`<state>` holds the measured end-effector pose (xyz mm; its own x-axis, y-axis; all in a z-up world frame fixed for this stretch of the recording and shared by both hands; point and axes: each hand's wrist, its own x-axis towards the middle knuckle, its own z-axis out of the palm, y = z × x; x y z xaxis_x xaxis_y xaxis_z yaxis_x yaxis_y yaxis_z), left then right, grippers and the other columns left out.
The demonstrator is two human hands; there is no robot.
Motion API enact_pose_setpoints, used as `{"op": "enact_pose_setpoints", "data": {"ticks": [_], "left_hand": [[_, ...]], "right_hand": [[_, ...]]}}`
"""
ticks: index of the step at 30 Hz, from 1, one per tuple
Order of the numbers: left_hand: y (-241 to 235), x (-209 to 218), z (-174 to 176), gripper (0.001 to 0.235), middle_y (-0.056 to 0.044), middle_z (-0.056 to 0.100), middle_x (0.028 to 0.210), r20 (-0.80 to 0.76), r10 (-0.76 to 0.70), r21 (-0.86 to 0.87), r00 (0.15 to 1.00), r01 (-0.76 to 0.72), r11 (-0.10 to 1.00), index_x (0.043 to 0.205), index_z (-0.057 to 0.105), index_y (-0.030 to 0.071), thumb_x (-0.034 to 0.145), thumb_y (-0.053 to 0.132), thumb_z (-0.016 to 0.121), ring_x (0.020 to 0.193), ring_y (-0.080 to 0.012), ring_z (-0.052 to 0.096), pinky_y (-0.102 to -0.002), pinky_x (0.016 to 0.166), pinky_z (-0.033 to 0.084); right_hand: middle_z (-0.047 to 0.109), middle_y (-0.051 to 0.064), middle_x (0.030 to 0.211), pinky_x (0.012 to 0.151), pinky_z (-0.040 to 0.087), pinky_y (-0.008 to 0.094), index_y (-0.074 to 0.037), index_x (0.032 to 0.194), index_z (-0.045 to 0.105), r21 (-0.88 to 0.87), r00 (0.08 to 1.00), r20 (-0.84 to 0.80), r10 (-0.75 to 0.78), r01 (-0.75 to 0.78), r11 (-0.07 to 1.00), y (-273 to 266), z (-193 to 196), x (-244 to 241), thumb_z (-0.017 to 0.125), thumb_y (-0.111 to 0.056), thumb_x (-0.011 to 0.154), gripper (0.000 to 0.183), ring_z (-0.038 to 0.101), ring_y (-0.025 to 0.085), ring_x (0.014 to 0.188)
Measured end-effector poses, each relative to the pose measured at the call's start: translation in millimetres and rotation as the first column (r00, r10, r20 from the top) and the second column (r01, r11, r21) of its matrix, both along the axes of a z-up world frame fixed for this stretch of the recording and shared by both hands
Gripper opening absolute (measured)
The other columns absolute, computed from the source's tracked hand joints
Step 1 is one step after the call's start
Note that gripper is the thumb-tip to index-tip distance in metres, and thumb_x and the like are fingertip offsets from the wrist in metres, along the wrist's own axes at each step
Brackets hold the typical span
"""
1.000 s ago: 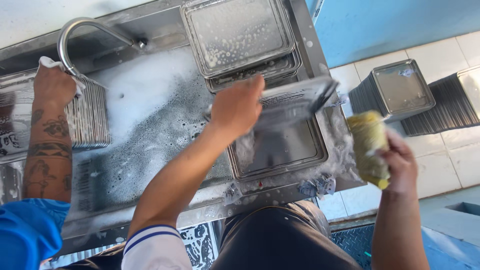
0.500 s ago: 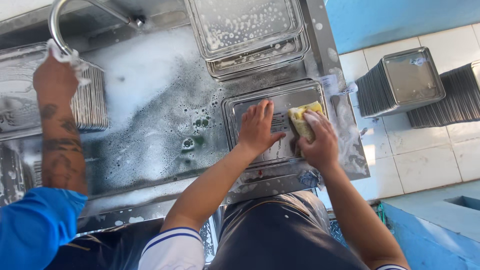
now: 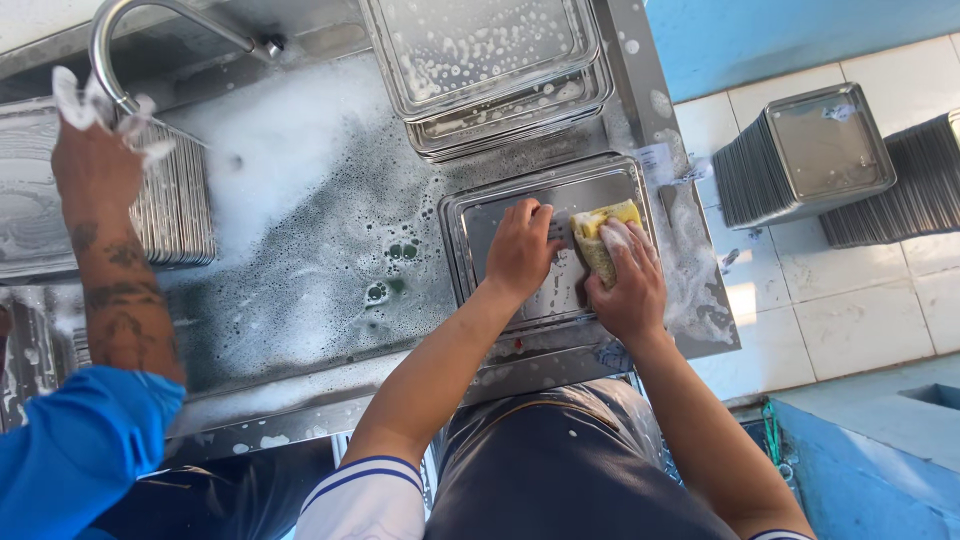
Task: The person scrubs rectangular metal trays with a yellow sponge in a soapy sink, rinses them under running water, and stacks the cleaned trays on the floor. The process is repeated for multiple trays.
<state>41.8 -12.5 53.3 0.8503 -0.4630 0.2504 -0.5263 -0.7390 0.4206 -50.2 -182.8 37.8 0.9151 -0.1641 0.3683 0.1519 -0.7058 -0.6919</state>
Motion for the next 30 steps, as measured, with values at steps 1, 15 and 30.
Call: {"op": "enact_pose_setpoints", "data": {"ticks": [1, 15, 30], "left_hand": [[0, 2, -4, 0.045, -0.015, 0.059, 0.117, 0.019, 0.002, -0.005, 1.0, -0.002, 1.0, 0.119, 0.063, 0.0, 0.081, 0.015, 0.082, 0.109, -0.0348, 0.06, -0.043, 0.094, 0.05], [14, 65, -19, 0.008, -0.013, 0.064, 0.102, 0.051, 0.054, -0.084, 0.997, -0.05, 0.995, 0.1, 0.065, 0.003, 0.096, 0.006, 0.059, 0.098, -0.036, 0.065, -0.045, 0.084, 0.055], [27, 8, 28, 0.017, -0.008, 0.064, 0.103, -0.003, -0.405, 0.103, 0.915, 0.403, 0.91, 0.093, 0.071, 0.008, 0.077, 0.011, 0.075, 0.101, -0.0294, 0.062, -0.04, 0.088, 0.052]], "right_hand": [[0.059, 0.017, 0.146, 0.12, 0.038, 0.047, -0.003, 0.133, 0.063, -0.001, 1.0, -0.003, 0.001, -0.001, 1.0, 1, -1, -2, 0.071, -0.009, 0.076, 0.058, 0.048, 0.039, 0.143], [0.056, 0.016, 0.148, 0.121, 0.036, 0.047, -0.003, 0.134, 0.061, -0.039, 0.999, -0.034, -0.01, 0.009, 0.999, 0, -5, -2, 0.07, -0.013, 0.08, 0.056, 0.045, 0.037, 0.145], [0.056, 0.016, 0.149, 0.119, 0.038, 0.049, -0.002, 0.133, 0.062, -0.047, 1.0, -0.018, -0.011, 0.01, 0.999, 2, -8, 2, 0.071, -0.014, 0.08, 0.056, 0.046, 0.038, 0.145]]}}
